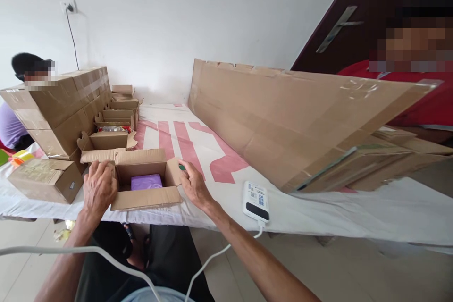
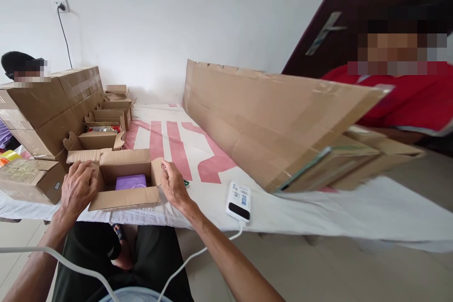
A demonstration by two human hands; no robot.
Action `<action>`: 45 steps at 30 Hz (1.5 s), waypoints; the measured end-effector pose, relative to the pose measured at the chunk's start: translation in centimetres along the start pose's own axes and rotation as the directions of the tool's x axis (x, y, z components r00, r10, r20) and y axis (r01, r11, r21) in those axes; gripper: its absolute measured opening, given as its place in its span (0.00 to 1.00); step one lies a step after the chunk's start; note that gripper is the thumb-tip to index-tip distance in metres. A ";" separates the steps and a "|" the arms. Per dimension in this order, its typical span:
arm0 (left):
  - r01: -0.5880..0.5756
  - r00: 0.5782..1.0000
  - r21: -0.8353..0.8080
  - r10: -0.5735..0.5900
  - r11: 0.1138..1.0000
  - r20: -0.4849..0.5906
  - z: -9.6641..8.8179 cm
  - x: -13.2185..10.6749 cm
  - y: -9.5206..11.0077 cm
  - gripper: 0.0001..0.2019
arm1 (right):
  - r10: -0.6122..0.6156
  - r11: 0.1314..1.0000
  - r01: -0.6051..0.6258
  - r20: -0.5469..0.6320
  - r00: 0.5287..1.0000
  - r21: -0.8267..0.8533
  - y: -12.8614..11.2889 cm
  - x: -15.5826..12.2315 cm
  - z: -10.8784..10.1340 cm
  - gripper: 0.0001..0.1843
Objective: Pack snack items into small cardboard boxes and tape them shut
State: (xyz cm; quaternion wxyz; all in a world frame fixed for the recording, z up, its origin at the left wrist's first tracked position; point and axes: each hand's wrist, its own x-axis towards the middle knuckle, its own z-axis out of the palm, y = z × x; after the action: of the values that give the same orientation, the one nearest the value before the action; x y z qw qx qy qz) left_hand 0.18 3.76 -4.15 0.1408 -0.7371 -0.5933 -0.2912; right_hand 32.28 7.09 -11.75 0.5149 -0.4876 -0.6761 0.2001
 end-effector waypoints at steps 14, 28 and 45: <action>-0.244 0.925 0.015 0.228 0.970 0.304 -1.2 -4.8 0.0 0.19 | -0.350 0.828 0.397 0.190 0.917 -0.396 -2.3 -0.2 -1.9 0.18; -0.178 0.976 -0.035 0.181 0.983 0.124 0.2 -7.9 1.5 0.14 | 0.259 0.617 0.418 0.673 0.693 -0.667 -11.2 2.8 2.1 0.16; -0.148 0.979 -0.050 0.154 0.988 0.131 0.8 -8.9 2.8 0.15 | 0.342 0.938 -0.263 0.484 0.805 -0.227 -5.5 2.8 4.0 0.16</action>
State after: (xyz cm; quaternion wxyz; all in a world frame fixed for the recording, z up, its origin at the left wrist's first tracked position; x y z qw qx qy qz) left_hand 1.99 -3.56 -9.69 0.1074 -0.8006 -0.5378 -0.2413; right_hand 26.19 7.98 -7.64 0.2382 -0.5545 -0.7154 0.3521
